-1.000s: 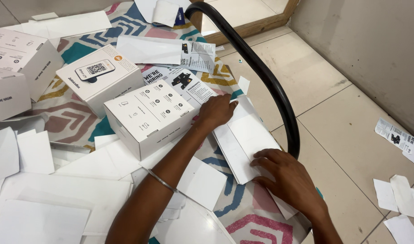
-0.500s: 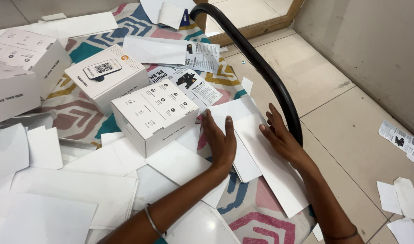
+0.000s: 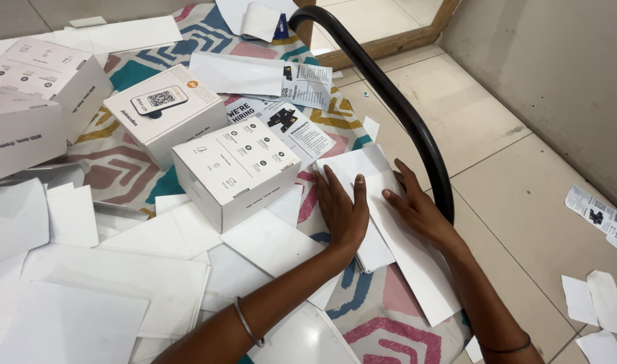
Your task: The person folds white paper sheets by hand and places them into a stack. They repeatedly pick up sheets, fold them, and add them to a growing pile on a patterned rug.
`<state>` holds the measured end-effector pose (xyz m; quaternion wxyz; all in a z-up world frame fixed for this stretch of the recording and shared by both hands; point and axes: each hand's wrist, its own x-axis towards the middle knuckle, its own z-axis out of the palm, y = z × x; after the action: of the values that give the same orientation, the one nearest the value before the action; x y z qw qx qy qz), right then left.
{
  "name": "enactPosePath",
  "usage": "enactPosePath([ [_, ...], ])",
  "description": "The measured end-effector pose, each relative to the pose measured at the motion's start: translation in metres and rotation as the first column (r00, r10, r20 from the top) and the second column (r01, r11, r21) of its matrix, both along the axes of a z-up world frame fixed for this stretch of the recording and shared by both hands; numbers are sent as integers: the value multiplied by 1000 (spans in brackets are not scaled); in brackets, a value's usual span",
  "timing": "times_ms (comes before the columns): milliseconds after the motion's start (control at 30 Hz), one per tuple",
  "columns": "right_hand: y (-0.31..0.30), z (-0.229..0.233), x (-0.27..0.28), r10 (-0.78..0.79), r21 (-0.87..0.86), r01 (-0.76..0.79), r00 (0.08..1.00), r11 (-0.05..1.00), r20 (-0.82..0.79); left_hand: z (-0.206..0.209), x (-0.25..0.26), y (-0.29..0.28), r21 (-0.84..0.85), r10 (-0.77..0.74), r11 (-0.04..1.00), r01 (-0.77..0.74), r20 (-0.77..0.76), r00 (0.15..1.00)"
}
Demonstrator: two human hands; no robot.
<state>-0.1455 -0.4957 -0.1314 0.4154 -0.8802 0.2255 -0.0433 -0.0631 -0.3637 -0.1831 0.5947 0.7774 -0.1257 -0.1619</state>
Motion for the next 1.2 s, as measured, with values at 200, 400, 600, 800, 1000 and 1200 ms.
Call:
enactPosePath([
  [200,23,29,-4,172,-392,-128,982,911,81,16,4,27,-173,-12,984,35,134,991],
  [400,90,63,-22,343,-384,-406,912,830,-224,69,-30,166,-94,-191,935,341,677,711],
  [600,253,25,-17,948,-526,-833,283,169,-143,111,-117,232,181,-222,968,175,941,255],
  [800,412,0,-18,980,-680,-705,-156,-200,-126,120,-121,256,462,-459,885,-50,886,63],
  [1000,458,13,5,966,-773,-594,-243,-220,-88,100,-109,297,423,-443,896,136,818,368],
  [1200,477,21,30,966,-837,-514,-252,-187,-61,88,-97,316,364,-338,931,-19,883,325],
])
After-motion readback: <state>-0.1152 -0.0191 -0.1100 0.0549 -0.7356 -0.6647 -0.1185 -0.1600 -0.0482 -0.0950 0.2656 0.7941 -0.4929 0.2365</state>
